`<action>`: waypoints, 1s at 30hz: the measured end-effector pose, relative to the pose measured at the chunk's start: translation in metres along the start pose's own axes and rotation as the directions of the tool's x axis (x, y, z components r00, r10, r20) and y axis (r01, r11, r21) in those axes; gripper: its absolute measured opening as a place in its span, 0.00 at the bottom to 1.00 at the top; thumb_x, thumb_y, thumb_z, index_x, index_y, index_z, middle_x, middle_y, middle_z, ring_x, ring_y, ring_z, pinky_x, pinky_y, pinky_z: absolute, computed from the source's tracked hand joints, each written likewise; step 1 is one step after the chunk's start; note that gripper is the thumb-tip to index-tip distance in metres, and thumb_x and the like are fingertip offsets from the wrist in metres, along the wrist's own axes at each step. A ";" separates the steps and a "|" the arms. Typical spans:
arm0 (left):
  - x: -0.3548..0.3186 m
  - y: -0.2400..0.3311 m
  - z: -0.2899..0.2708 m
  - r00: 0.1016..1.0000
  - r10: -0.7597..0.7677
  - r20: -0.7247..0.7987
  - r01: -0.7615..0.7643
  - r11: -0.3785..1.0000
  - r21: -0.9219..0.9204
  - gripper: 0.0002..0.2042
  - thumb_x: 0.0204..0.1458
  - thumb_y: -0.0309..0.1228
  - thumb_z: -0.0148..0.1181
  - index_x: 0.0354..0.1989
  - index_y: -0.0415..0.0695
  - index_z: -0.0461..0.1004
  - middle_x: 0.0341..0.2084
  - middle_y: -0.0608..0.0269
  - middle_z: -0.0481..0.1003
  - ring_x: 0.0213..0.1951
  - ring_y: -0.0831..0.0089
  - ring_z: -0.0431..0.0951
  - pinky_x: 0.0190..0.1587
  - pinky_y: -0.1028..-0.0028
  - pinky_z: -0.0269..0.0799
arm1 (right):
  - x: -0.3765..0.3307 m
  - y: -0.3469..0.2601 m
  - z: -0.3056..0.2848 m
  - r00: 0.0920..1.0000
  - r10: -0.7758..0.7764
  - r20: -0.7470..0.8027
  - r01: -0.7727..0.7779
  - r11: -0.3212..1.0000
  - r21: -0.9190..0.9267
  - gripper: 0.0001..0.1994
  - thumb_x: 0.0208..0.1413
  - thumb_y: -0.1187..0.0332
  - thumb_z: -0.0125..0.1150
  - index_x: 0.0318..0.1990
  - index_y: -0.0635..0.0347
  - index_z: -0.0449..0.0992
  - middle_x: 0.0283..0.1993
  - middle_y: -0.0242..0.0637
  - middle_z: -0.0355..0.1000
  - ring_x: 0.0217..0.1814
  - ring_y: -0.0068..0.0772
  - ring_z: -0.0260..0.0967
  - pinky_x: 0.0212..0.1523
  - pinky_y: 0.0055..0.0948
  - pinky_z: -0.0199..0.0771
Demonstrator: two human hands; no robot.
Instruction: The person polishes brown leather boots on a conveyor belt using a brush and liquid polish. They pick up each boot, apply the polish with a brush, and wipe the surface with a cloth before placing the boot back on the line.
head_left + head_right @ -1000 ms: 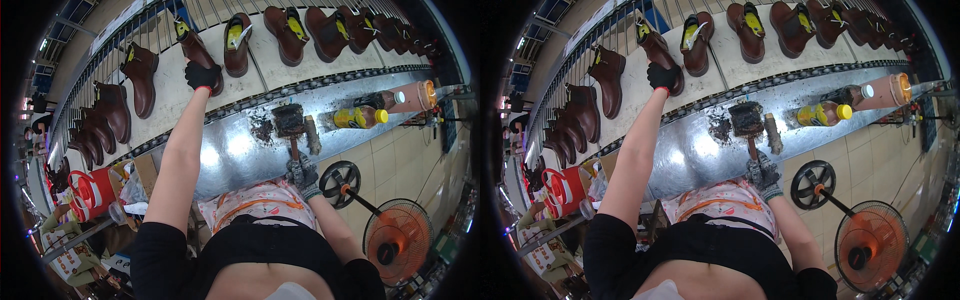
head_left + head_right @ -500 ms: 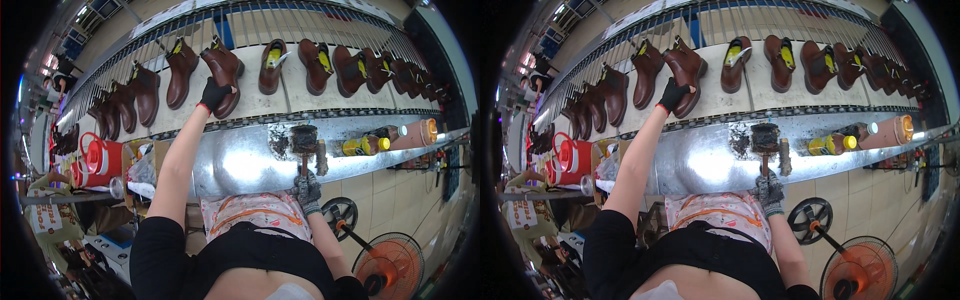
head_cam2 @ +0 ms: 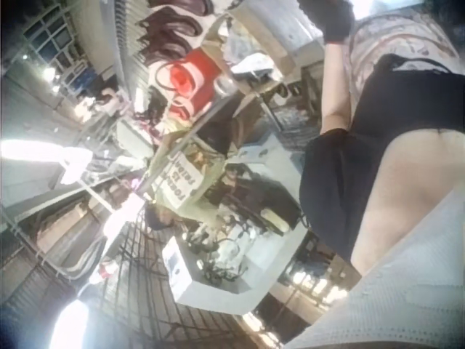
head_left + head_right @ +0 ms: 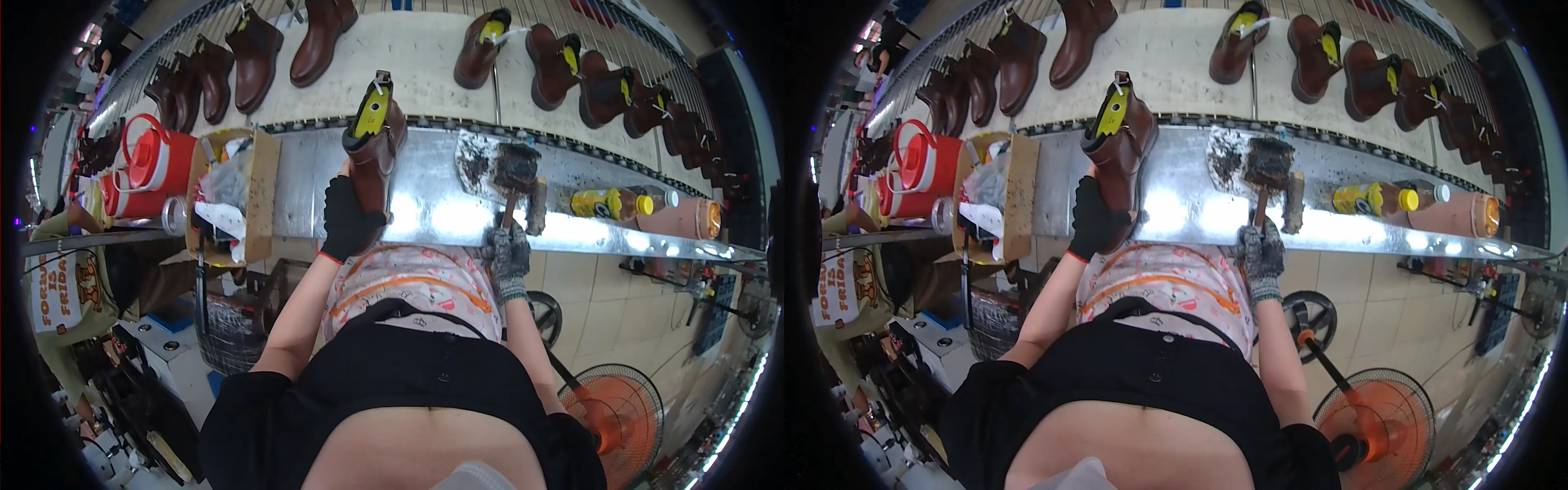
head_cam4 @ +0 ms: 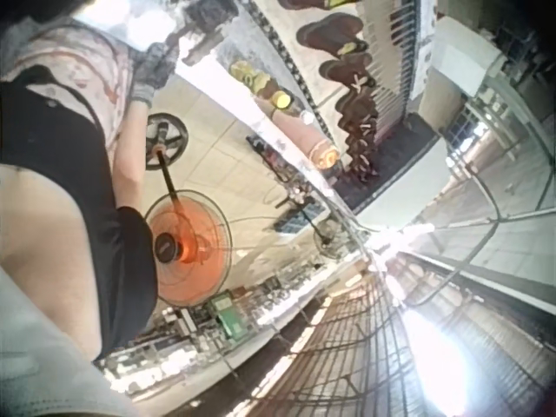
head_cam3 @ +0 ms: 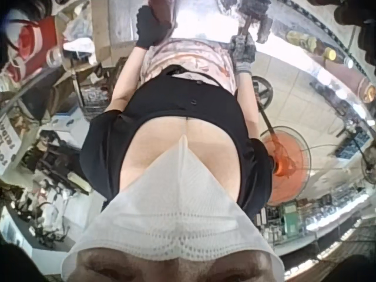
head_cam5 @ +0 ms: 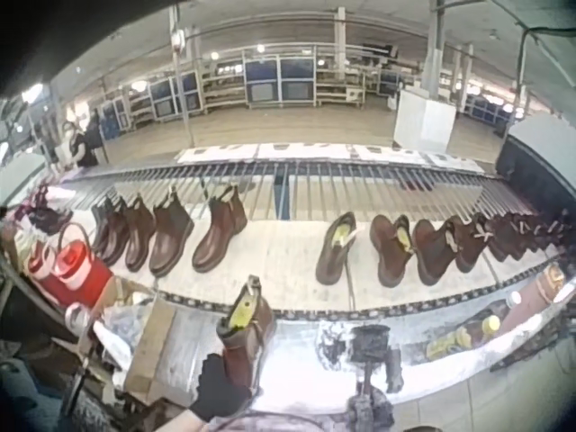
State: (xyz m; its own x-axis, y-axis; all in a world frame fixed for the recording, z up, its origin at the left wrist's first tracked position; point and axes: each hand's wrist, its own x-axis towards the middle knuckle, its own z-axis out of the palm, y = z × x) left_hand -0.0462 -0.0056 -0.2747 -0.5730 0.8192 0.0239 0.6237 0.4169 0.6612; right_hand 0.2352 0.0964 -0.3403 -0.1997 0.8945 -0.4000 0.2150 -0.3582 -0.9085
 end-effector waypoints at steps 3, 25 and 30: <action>-0.023 -0.009 0.031 0.995 -0.095 -0.040 0.097 0.994 0.045 0.45 0.32 0.33 0.67 0.62 0.39 0.50 0.48 0.51 0.67 0.50 0.58 0.68 0.51 0.67 0.64 | -0.002 0.008 -0.001 0.999 0.026 -0.019 -0.025 0.999 0.046 0.15 0.53 0.69 0.53 0.49 0.58 0.68 0.24 0.25 0.67 0.15 0.13 0.59 0.15 0.16 0.60; 0.149 0.011 -0.013 0.832 0.539 0.131 0.004 0.230 -0.973 0.33 0.59 0.55 0.29 0.18 0.39 0.70 0.15 0.64 0.63 0.30 0.68 0.65 0.51 0.68 0.57 | -0.040 -0.050 0.008 0.983 0.131 -0.130 -0.049 0.865 0.499 0.20 0.56 0.73 0.48 0.57 0.55 0.57 0.33 0.42 0.74 0.17 0.20 0.65 0.14 0.18 0.65; 0.115 0.033 -0.038 0.786 0.592 -0.180 -0.009 -0.281 -0.960 0.32 0.61 0.51 0.19 0.14 0.44 0.62 0.16 0.65 0.60 0.37 0.68 0.60 0.54 0.70 0.49 | -0.041 -0.054 0.001 0.984 0.161 -0.080 -0.099 0.856 0.507 0.10 0.56 0.71 0.50 0.45 0.56 0.64 0.31 0.39 0.74 0.19 0.22 0.68 0.14 0.19 0.67</action>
State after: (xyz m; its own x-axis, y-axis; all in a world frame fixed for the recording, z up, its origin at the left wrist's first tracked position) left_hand -0.1118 0.0867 -0.2216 -0.1772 0.8193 0.5453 -0.6805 -0.5023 0.5335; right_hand 0.2309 0.0792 -0.2754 -0.0853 0.8435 -0.5304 -0.2809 -0.5311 -0.7994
